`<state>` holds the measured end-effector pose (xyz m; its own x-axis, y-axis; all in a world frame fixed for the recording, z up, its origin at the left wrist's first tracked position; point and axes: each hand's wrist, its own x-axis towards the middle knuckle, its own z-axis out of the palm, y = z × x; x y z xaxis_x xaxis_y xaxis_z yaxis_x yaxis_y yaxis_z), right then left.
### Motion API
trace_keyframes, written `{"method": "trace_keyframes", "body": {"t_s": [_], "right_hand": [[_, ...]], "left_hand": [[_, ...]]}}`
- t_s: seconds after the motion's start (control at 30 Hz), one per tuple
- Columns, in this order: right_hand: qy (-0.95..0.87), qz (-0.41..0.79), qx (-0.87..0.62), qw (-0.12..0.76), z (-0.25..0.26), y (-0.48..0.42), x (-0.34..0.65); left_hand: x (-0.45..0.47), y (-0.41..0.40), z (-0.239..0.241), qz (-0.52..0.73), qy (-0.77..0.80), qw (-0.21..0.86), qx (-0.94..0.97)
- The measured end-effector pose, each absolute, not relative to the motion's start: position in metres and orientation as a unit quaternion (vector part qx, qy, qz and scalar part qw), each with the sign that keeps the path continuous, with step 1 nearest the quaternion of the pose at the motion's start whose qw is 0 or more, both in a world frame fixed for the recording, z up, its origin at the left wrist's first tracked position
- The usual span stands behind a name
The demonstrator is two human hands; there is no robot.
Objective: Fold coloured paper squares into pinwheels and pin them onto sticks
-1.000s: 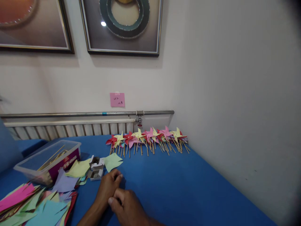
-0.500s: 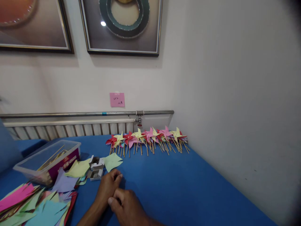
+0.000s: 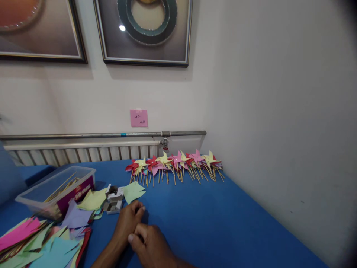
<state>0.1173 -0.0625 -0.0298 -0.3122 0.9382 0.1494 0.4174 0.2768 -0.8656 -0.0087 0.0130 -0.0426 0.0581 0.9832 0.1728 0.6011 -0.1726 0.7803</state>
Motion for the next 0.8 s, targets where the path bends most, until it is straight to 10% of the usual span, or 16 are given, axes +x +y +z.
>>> {"method": "trace_keyframes", "body": {"t_s": [0.8], "right_hand": [[-0.73,0.37,-0.449,0.359,-0.0327,-0.0631,0.1187]], "left_hand": [[-0.0073,0.0105,-0.0377,0.355,0.588,0.249,0.683]]}}
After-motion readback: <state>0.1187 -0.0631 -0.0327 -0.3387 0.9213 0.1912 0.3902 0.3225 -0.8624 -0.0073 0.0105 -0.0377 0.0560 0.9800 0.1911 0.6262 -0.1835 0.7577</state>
